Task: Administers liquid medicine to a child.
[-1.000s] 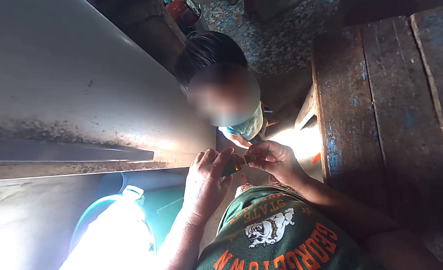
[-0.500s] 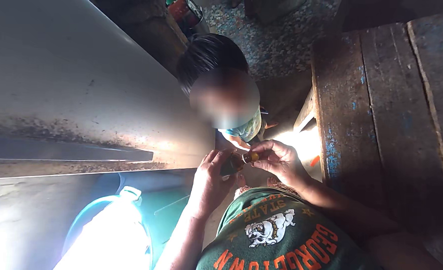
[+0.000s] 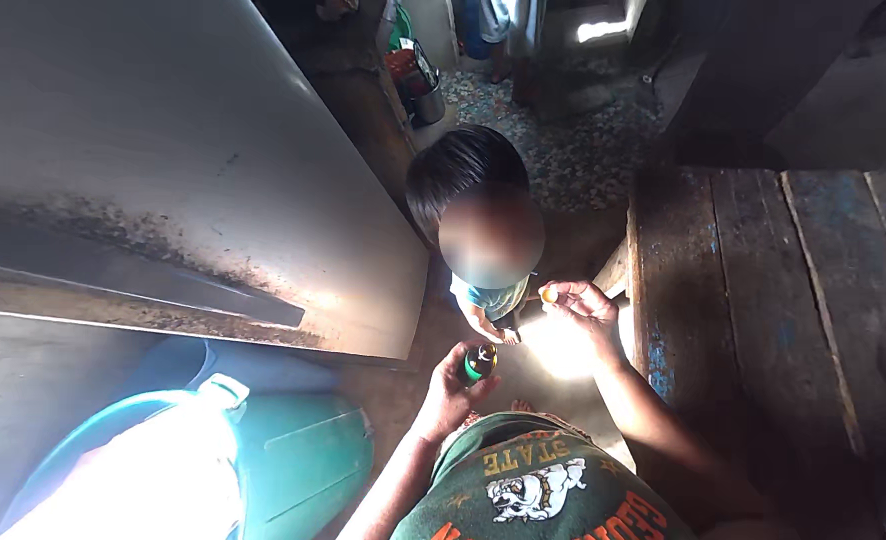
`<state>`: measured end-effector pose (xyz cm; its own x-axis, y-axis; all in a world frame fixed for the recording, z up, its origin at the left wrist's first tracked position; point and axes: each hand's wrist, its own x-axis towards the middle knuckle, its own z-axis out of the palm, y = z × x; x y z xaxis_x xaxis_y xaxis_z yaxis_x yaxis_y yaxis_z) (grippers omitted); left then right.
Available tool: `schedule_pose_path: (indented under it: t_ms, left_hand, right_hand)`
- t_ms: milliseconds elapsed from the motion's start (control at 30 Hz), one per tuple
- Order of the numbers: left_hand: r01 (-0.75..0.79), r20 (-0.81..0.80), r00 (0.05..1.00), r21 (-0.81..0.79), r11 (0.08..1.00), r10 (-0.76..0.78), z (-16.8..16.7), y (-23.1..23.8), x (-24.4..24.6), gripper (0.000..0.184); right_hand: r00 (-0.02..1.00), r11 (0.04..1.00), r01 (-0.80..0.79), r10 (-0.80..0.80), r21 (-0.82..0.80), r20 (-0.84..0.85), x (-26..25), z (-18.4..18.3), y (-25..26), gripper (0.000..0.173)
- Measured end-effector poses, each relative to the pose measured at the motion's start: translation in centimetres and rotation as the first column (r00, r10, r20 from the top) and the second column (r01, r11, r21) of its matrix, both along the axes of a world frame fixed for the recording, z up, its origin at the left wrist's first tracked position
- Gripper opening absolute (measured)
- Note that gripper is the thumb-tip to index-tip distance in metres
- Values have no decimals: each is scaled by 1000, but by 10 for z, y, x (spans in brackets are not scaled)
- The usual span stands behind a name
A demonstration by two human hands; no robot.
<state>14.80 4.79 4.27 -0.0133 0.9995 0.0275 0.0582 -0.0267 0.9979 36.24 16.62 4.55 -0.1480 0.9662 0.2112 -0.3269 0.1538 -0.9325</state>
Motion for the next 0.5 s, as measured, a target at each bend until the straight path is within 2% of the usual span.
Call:
schedule_pose_path:
  t_ms: [133,333,500]
  left_hand:
    - [-70,-26,997,-57,996,69,-13,-21,-11,49]
    - [-188,-17,982,-133,973,187,-24,-43,-24,51]
    - [-208,-13,978,-143,968,208,-24,-44,-36,50]
  right_hand:
    - [996,996,80,-79,-34,39,-7,-1,16,23]
    - [983,990,135,-138,32,120,-13,-2,43,25]
    - [957,978,196,-207,72,205,-20,-2,58,24]
